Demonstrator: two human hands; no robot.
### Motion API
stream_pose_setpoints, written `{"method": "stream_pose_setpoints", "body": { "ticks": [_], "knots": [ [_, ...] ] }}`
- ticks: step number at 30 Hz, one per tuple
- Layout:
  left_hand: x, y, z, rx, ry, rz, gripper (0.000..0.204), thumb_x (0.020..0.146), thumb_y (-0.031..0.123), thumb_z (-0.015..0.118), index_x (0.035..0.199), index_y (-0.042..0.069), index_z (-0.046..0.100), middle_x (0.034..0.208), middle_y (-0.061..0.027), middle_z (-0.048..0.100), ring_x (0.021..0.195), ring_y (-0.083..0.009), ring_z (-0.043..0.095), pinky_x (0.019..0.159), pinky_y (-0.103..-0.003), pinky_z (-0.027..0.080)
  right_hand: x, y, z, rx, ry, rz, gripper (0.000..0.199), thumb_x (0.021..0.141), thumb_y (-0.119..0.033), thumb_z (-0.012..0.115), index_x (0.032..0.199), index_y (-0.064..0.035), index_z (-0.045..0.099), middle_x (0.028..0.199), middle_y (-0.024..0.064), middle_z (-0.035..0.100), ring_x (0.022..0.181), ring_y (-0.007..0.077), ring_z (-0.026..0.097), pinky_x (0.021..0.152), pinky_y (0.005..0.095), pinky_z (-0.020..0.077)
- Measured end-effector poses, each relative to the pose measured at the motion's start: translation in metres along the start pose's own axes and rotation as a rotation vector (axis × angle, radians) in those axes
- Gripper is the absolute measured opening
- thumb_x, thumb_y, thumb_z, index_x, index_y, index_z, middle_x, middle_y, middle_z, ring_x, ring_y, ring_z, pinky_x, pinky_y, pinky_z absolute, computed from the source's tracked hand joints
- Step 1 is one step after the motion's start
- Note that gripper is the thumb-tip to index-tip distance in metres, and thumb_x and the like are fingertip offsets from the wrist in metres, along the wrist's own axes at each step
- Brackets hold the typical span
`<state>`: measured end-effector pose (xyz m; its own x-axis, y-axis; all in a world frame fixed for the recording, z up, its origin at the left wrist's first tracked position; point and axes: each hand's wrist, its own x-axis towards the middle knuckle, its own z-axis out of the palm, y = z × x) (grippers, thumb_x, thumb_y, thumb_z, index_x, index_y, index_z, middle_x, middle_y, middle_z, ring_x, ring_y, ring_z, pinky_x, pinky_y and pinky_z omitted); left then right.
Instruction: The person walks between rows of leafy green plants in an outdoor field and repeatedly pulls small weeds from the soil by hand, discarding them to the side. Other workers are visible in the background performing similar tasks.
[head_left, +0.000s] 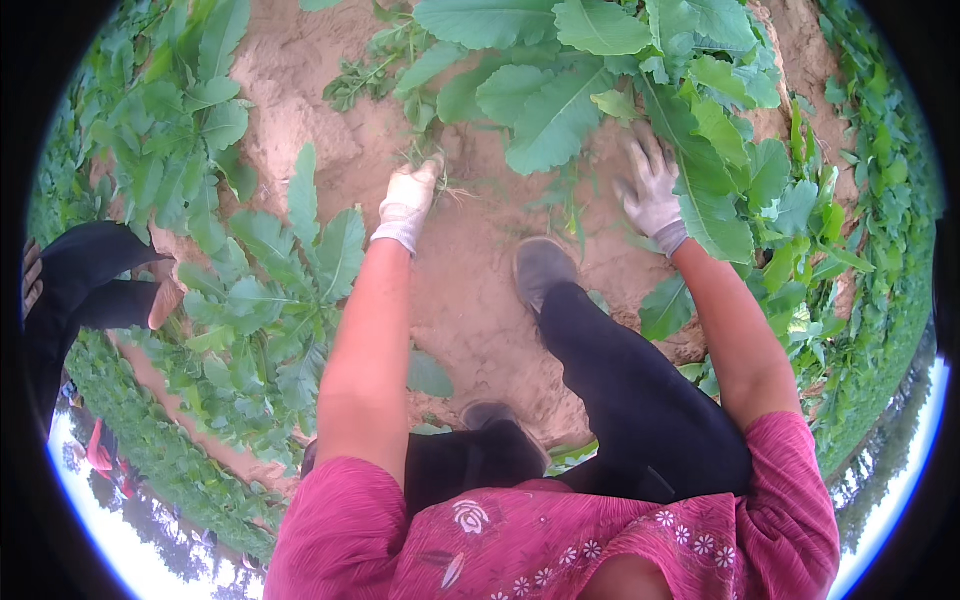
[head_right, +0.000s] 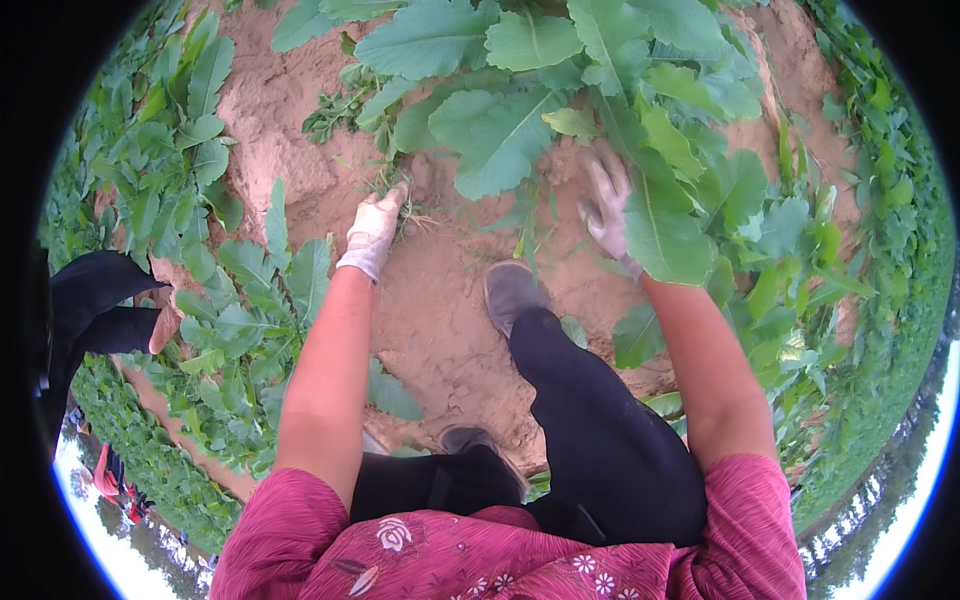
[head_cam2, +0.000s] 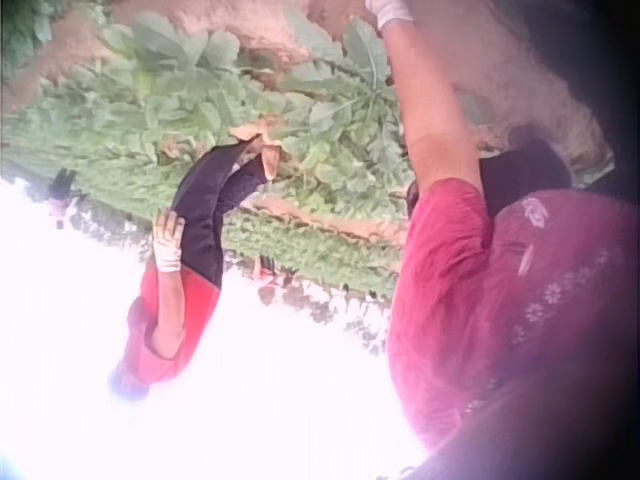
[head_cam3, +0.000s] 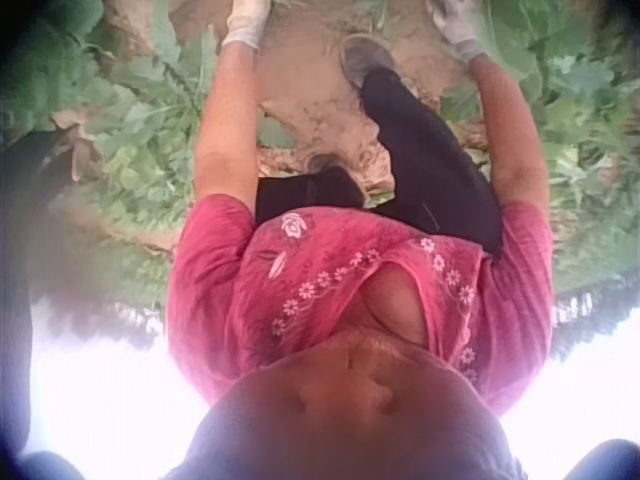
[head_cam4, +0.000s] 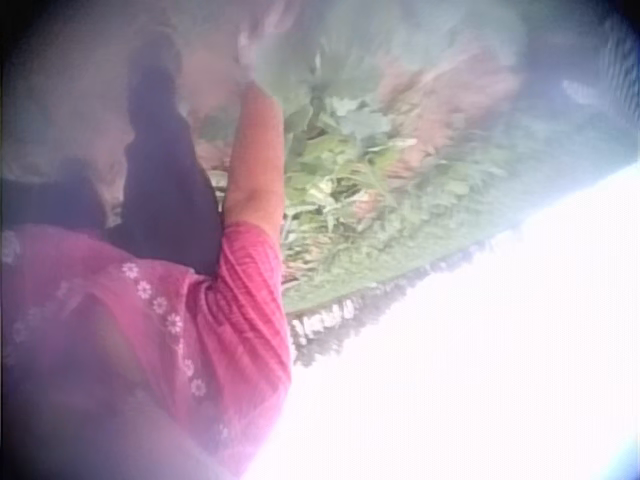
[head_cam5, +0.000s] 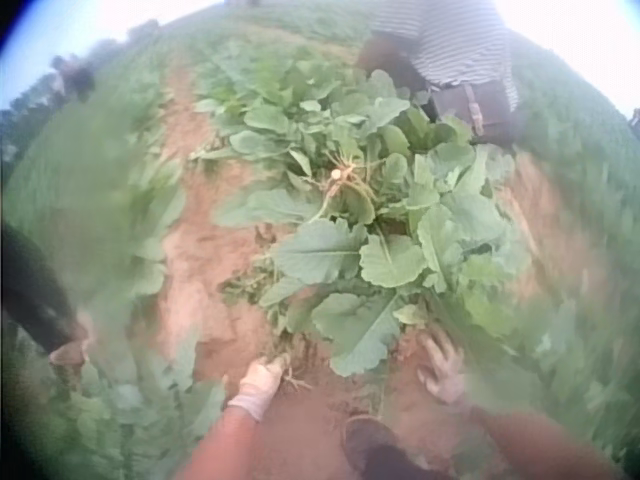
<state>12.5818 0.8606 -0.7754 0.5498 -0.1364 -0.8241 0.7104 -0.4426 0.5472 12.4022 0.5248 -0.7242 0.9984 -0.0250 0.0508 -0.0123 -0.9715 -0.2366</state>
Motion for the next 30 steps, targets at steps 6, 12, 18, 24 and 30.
{"method": "stream_pose_setpoints", "body": {
  "ticks": [6, 12, 18, 24, 30],
  "knots": [
    [0.007, -0.016, 0.059, 1.031, -0.207, 0.165, 0.058, 0.081, 0.045, 0.07, 0.123, 0.005, 0.065, 0.124, -0.0206, 0.066, 0.117, -0.0361, 0.062, 0.099, -0.043, 0.049, 0.008, 0.0, 0.004, 0.015, 0.041, -0.013, 0.077, 0.076, -0.019, 0.073, 0.146, -0.0087, 0.04, 0.155, 0.0186, 0.034, 0.136, 0.0445, 0.038, 0.112, 0.0538, 0.0319],
    [0.036, -0.017, 0.078, 0.849, 0.038, 0.19, 0.065, 0.09, 0.055, 0.053, 0.119, -0.002, 0.066, 0.123, -0.0273, 0.064, 0.118, -0.0409, 0.059, 0.101, -0.047, 0.047, 0.001, 0.003, 0.003, 0.029, 0.064, -0.028, 0.077, 0.074, -0.02, 0.075, 0.143, -0.0083, 0.043, 0.154, 0.0188, 0.035, 0.134, 0.0476, 0.037, 0.11, 0.0558, 0.034],
    [-0.003, 0.015, 0.011, 0.469, -0.015, -0.045, 0.059, 0.086, 0.053, 0.066, 0.109, -0.001, 0.069, 0.093, -0.0152, 0.073, 0.087, -0.027, 0.07, 0.081, -0.037, 0.052, 0.004, 0.004, 0.009, 0.049, 0.109, -0.058, 0.078, 0.073, -0.018, 0.076, 0.143, -0.0077, 0.043, 0.153, 0.0186, 0.037, 0.132, 0.0474, 0.04, 0.108, 0.056, 0.0355],
    [-0.027, -0.042, 0.111, 1.254, -0.479, 0.175, 0.066, 0.088, 0.058, 0.055, 0.116, 0.0, 0.069, 0.125, -0.0234, 0.064, 0.12, -0.0379, 0.059, 0.103, -0.043, 0.045, 0.008, 0.004, 0.008, 0.065, 0.109, -0.041, 0.079, 0.072, -0.015, 0.074, 0.144, -0.0067, 0.043, 0.151, 0.0191, 0.041, 0.132, 0.0463, 0.042, 0.11, 0.0555, 0.0352],
    [-0.011, -0.028, 0.053, -0.265, -0.02, -0.087, 0.05, 0.091, 0.039, 0.065, 0.113, -0.006, 0.065, 0.101, -0.0172, 0.071, 0.092, -0.0256, 0.067, 0.084, -0.039, 0.053, 0.01, 0.0, 0.002, 0.077, 0.105, -0.025, 0.077, 0.072, -0.014, 0.073, 0.144, -0.0061, 0.044, 0.15, 0.0193, 0.042, 0.131, 0.0456, 0.044, 0.11, 0.0534, 0.0362]
  ]
}}
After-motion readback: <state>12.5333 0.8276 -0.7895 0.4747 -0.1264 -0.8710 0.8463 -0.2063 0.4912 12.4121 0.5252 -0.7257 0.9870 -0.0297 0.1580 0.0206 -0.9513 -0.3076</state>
